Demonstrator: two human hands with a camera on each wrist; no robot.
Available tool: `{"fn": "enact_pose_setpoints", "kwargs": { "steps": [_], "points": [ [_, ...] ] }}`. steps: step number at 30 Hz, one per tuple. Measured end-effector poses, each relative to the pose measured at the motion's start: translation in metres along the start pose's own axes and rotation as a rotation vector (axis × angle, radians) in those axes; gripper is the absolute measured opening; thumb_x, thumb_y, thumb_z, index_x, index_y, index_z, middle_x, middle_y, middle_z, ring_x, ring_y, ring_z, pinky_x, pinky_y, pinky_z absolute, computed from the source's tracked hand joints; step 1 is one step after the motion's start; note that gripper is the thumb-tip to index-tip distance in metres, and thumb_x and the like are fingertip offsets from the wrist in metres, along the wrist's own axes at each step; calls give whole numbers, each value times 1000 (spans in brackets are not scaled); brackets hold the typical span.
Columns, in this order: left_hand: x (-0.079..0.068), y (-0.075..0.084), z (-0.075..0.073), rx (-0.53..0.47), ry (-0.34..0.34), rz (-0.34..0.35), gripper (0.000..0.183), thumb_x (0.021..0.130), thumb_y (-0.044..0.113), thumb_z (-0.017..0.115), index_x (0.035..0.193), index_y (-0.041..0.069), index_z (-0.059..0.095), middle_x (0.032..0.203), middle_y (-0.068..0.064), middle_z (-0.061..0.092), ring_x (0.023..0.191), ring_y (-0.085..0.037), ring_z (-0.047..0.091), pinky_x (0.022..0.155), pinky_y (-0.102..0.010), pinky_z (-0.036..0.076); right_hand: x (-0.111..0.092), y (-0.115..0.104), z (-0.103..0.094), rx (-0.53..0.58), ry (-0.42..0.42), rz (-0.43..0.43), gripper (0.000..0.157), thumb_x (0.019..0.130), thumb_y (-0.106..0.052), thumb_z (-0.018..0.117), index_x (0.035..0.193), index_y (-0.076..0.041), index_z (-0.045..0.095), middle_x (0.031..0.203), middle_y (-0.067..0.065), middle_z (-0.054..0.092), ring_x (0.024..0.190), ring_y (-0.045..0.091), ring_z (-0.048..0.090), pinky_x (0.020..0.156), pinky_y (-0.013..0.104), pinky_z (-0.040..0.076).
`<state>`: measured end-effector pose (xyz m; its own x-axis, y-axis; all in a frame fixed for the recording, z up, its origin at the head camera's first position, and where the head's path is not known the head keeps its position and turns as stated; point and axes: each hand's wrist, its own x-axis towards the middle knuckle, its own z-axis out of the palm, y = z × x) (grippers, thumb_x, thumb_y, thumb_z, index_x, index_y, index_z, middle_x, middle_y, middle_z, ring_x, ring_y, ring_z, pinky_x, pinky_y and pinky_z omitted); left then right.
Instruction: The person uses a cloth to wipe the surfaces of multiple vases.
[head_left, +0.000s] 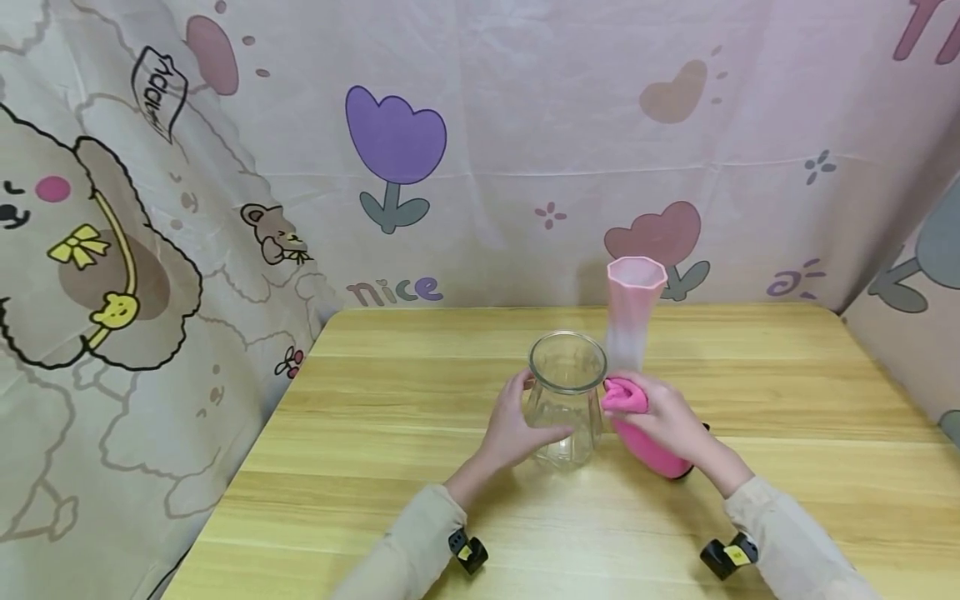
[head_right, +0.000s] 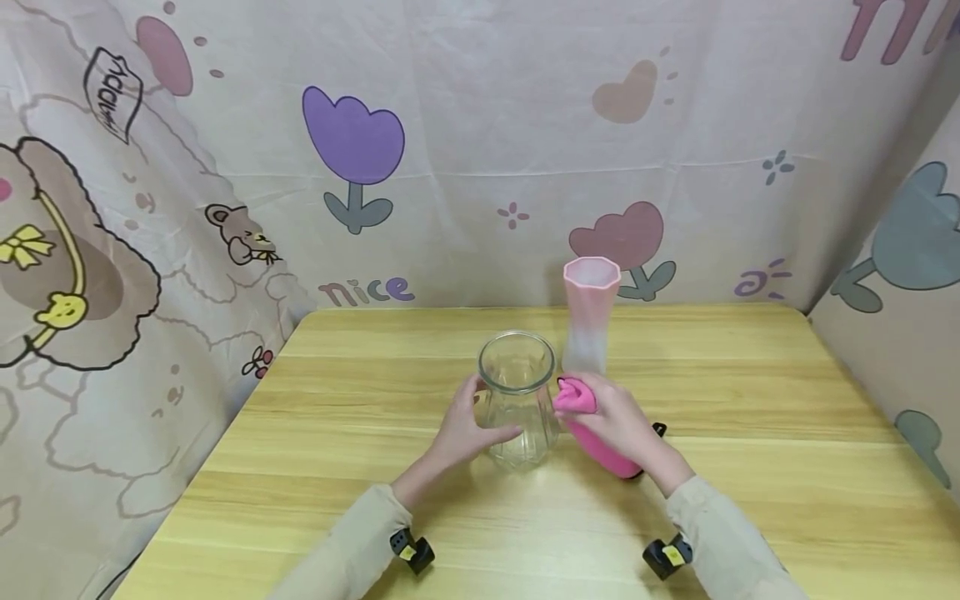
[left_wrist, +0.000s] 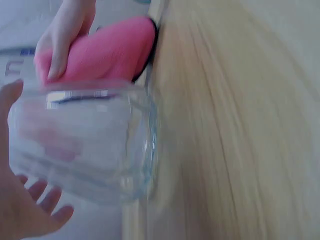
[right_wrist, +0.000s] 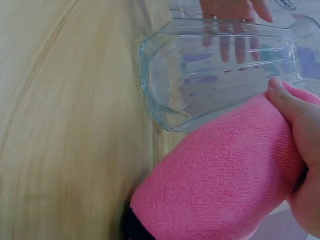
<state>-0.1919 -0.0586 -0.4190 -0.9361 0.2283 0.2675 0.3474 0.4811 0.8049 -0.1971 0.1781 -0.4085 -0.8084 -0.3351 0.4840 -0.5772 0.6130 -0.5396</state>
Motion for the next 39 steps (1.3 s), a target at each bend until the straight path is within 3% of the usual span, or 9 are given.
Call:
{"fn": "enact_pose_setpoints", "kwargs": {
  "steps": [5,10,14,19,22,26,33,39],
  "points": [
    [-3,14,13,124,165,-18,96,57,54,78,132,10,36,124,-4,46,112,-19,44,92,-41,42,1,2,0,11,48,8,47,69,-7,77,111,0,58,97,12,66,89,27,62,74,41,52],
    [-3,21,25,183,314,-51,95,52,58,78,124,10,40,117,-1,47,104,-15,44,88,-34,43,0,1,-1,12,66,18,47,68,-7,77,111,-1,59,98,11,66,90,25,61,74,40,52],
    [-4,23,30,207,340,-64,94,52,60,77,122,9,40,114,-1,46,101,-14,43,86,-32,43,0,0,-1,17,69,32,47,69,-8,77,112,-2,59,99,11,66,90,25,60,75,39,52],
    [-3,21,28,207,319,-59,91,53,56,79,120,8,42,112,-2,47,99,-15,45,84,-34,45,0,-1,-3,22,64,49,46,70,-10,77,113,-3,59,100,11,66,91,25,60,76,38,51],
    [0,18,24,154,269,-55,88,53,51,81,120,7,44,112,-2,49,100,-16,46,84,-34,45,0,-1,-4,25,62,57,46,71,-10,76,113,-3,59,101,11,66,92,25,60,76,38,51],
    [5,13,13,16,150,-67,88,53,44,84,123,9,45,114,-2,50,104,-17,47,89,-38,44,0,-1,-4,33,59,67,46,72,-10,76,114,-4,59,101,11,66,93,26,60,77,38,51],
    [18,-1,-7,-275,-159,-44,83,64,17,82,135,14,40,131,-3,46,121,-21,40,105,-47,27,-1,1,-3,34,66,55,45,71,-10,76,113,-4,60,100,10,66,91,23,60,76,31,52],
    [33,-12,-20,-395,-399,-17,83,71,-1,73,141,10,31,144,-8,32,132,-24,28,110,-43,20,-2,1,-3,46,65,50,44,71,-10,76,112,-4,60,100,9,66,91,21,60,77,29,51]
  ]
}}
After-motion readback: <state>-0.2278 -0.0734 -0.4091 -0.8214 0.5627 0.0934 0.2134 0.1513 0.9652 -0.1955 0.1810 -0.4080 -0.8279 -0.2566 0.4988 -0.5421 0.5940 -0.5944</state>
